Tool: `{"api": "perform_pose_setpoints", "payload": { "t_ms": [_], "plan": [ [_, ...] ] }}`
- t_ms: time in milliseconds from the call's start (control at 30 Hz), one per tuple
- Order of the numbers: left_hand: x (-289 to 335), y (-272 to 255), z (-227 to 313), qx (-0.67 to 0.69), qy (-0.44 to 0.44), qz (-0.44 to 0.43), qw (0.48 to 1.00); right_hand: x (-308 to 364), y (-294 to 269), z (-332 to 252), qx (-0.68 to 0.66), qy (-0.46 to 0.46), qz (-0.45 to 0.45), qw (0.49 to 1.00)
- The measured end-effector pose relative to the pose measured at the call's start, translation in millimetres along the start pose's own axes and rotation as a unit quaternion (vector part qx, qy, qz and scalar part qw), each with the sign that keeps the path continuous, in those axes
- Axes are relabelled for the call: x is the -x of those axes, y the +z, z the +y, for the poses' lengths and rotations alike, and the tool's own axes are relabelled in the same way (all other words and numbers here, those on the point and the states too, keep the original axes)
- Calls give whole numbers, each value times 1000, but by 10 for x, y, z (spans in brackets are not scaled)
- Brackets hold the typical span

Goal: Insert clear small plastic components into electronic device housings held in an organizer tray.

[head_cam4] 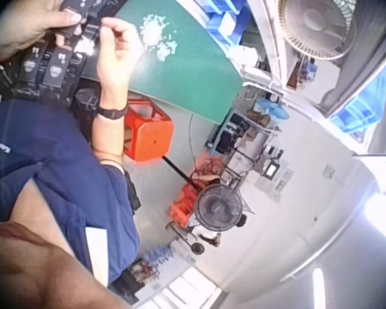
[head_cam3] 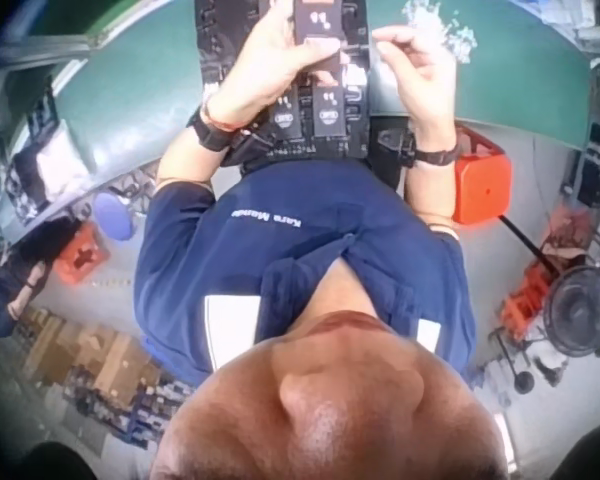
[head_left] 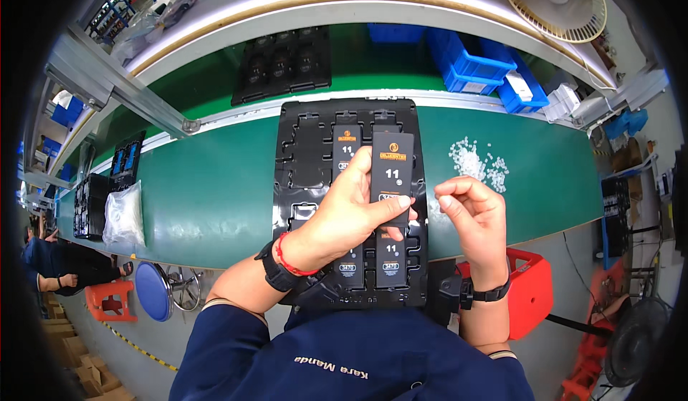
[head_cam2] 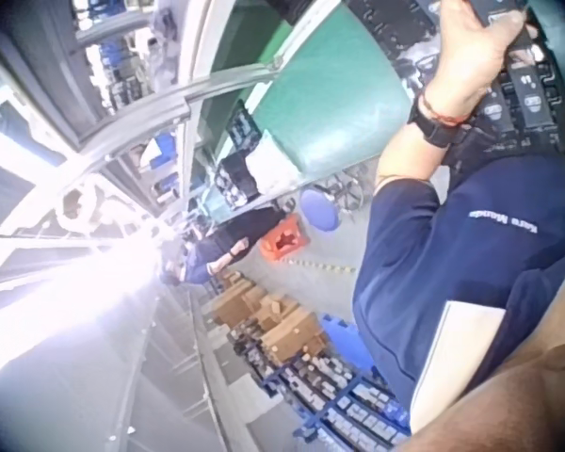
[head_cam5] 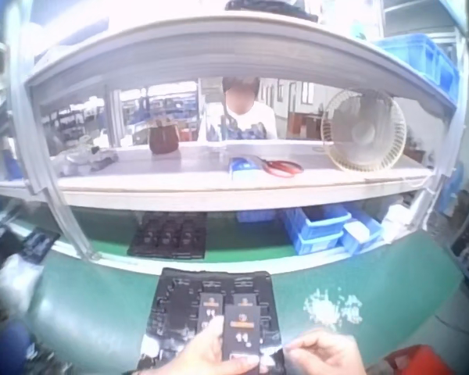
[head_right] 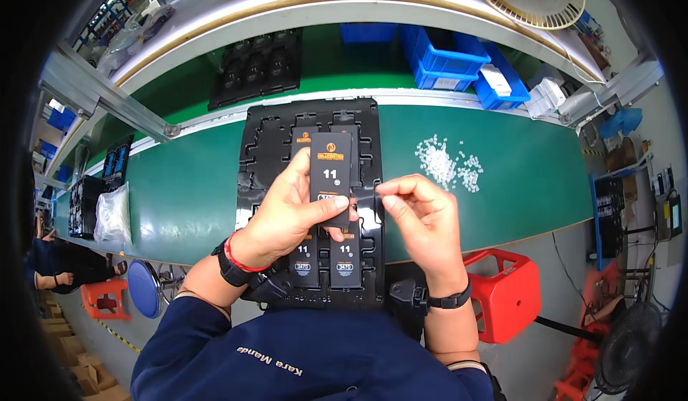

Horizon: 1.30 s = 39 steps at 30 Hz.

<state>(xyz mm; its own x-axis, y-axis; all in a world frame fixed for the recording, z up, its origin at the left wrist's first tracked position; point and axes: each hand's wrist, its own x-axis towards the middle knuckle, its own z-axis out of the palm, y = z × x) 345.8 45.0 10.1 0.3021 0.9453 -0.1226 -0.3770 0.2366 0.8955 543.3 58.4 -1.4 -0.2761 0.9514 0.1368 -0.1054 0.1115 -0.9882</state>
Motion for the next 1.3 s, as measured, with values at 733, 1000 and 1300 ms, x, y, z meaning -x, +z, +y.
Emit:
{"api": "perform_pose_setpoints", "payload": {
  "t_ms": [733,1000,1300],
  "plan": [
    [66,30,-88,-82,78,-10,993,68,208,115,-146,49,-33,987],
    [65,15,-139,-145,153,-3,978,93,281,86,-49,1,-3,999],
    [62,-9,-145,-214,188,-34,958,103,273,86,-64,5,-8,998]
  ]
}}
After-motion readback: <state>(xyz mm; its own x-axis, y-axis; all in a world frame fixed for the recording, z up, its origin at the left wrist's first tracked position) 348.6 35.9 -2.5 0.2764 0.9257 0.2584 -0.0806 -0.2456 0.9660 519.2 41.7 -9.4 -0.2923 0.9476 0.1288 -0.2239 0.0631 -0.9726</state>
